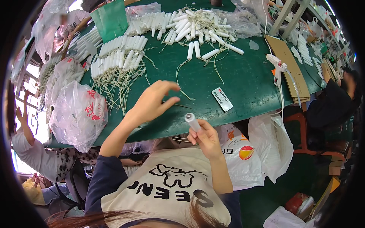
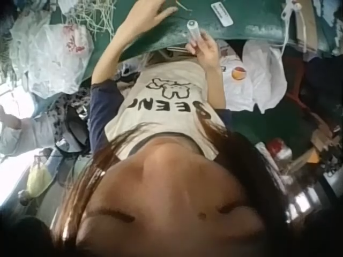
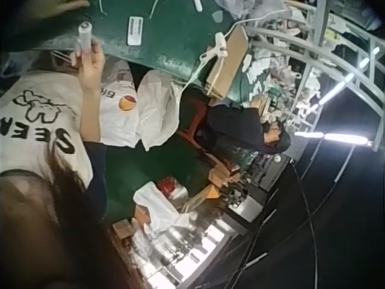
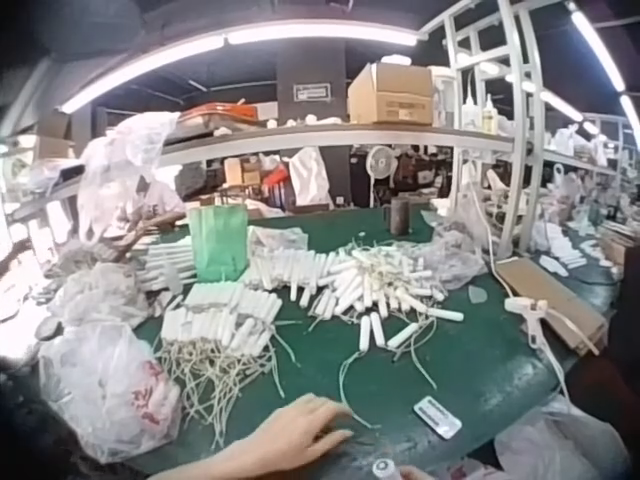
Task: Assembling small white cylindrical components by inserting wires and sealing them using a lighter.
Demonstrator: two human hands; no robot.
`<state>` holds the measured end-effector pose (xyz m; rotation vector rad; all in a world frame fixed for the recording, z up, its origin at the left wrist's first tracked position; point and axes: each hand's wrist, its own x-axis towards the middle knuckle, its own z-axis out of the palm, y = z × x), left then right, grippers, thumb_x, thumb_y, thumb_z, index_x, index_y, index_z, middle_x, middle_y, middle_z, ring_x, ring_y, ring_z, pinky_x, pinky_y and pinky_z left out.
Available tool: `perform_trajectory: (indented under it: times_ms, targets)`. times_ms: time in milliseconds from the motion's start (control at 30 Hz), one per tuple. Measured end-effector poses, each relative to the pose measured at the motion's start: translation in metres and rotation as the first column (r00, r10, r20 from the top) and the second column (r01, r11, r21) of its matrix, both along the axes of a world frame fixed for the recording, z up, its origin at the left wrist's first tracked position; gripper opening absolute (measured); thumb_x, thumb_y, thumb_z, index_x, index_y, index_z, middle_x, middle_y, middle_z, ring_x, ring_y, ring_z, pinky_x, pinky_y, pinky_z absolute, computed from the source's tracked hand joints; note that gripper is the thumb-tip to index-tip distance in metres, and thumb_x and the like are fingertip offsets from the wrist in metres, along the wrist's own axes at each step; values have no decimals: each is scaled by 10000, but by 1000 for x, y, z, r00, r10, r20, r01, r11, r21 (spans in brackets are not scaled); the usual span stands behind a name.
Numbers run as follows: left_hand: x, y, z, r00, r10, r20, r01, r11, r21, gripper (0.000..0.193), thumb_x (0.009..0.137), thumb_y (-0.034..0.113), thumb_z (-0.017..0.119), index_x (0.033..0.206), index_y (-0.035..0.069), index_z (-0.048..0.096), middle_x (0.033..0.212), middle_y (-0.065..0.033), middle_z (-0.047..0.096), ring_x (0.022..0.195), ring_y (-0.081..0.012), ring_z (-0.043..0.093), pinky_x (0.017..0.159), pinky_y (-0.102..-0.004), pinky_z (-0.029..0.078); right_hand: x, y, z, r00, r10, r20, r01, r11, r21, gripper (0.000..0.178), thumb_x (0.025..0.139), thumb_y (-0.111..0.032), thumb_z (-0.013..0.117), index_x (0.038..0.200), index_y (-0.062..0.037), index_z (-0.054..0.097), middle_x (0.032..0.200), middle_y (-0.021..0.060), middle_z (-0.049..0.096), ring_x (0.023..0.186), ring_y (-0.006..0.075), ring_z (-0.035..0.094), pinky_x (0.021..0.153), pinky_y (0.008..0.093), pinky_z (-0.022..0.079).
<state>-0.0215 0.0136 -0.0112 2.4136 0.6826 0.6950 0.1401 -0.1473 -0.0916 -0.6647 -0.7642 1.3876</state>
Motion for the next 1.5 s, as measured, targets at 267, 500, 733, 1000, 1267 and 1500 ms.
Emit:
perform_trajectory:
  times_ms: [267,500,733,1000,1267,1500]
  targets:
    - [-4,15,-43,972,-52,-230,109,964,243,154,739,149,693,859,64,647,905,-75,611,905,-256,550,798,-367,427,3,1,0,994,1,-108,1,1000,19,344,932,-287,552,1136,-20,478,784,26,442,621,115,414,608,268,351]
    - [-4,10,-25,996,-55,-67,34,960,-277,105,843,150,638,869,51,621,736,-24,610,694,-170,589,639,-285,456,4,-1,2,997,2,-73,-1,1000,12,353,928,-256,559,1164,-7,475,790,37,443,657,127,413,617,269,359]
    - [-2,-16,11,946,-106,306,319,139,-938,231,895,198,633,1011,22,539,779,-18,607,690,-69,581,644,-210,477,1,0,4,1000,-8,-13,8,1000,15,347,936,-203,540,1205,4,469,838,49,479,746,123,427,631,265,386]
    - [3,-14,10,938,-223,266,302,142,-943,274,902,182,610,1097,8,531,745,-23,610,688,-74,591,657,-213,493,5,-2,1,999,25,43,-26,999,27,308,947,-149,509,1207,10,468,878,47,509,777,118,460,636,258,397]
    - [2,-12,2,895,-312,319,317,-59,-947,296,907,149,552,1111,-65,574,824,-162,675,729,-183,670,698,-289,544,7,-2,10,983,27,181,-24,1000,-19,250,946,-151,525,1123,26,518,896,70,594,795,145,558,724,268,449]
    - [-9,-19,0,883,-400,246,290,53,-956,268,883,112,577,1066,-83,599,791,-185,683,688,-207,677,693,-296,541,52,40,19,108,-468,877,556,760,337,254,879,-199,605,1031,5,608,1073,89,582,982,226,534,861,354,424]
